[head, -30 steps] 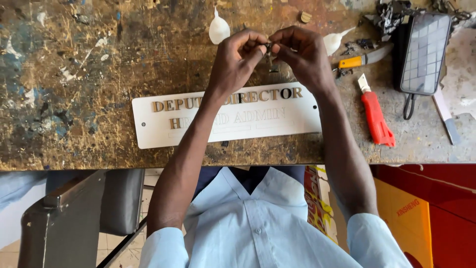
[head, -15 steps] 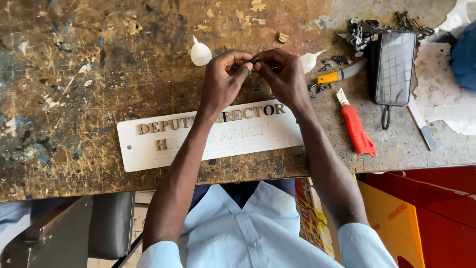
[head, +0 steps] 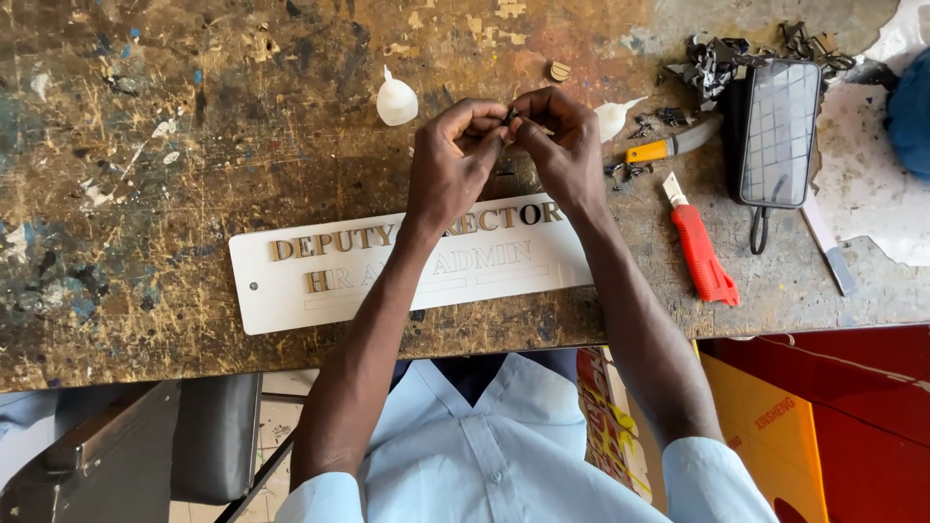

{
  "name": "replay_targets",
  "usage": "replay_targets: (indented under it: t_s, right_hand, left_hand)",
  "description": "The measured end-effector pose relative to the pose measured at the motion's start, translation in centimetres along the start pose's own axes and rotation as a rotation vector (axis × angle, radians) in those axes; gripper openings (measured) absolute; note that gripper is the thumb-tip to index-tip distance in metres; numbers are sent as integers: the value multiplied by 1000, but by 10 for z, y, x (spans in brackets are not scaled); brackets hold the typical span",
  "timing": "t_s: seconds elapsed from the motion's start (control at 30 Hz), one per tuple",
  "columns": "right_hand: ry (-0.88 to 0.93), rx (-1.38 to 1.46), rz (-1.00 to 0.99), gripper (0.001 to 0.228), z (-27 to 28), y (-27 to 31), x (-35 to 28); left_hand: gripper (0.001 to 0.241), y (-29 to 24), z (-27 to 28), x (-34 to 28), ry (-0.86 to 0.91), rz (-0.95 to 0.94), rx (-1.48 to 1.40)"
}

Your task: Applying individual letters to a sign board using glue

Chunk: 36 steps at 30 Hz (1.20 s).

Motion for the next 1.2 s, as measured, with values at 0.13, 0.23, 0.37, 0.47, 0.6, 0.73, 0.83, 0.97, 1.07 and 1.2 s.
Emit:
replay_targets:
  t_s: [0.13,0.23,0.37,0.47,0.6,0.73,0.83,0.97,1.07,1.2]
  right_hand:
    - [7,53,-61,11,-2,2,-2]
    - [-9,27,-29,15,-1,1,-1]
    - [95,130,35,21,2,-3,-4]
    - [161,234,-6,26,3,-2,-2]
    - [179,149,-16,34,2,-1,-3]
    - [188,52,-37,44,0,-2,-4]
    - [192,55,31,43,1,-5,-3]
    - [145,-71,126,40,0,0,-5]
    - [102,-173,220,41,-1,0,-5]
    - [75,-276,295,38,-3,6,-10]
  left_hand:
    - [21,3,-5,-5,6,-35,99]
    - [26,14,-7,-6,-6,-52,120]
    - [23,21,-2,-7,-53,-17,-36]
    - [21,20,2,0,-65,54,-235]
    - [29,27,6,-1,-18,130,-275]
    - [26,41,9,-3,-14,124,-219]
    - [17,38,7,-3,3,24,-147]
    - [24,25,5,-3,13,120,-265]
    - [23,24,2,-1,5,114,-242]
    - [20,27,3,-4,-62,152,-319]
Point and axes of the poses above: each hand's wrist, its own x-axis towards the middle knuckle, its own z-axis out of the back of the hand, y = z × x, the point moved 5 cm from there along x, towards the middle knuckle, and after that the axes turned 10 degrees about -z, right-handed, at the moved point
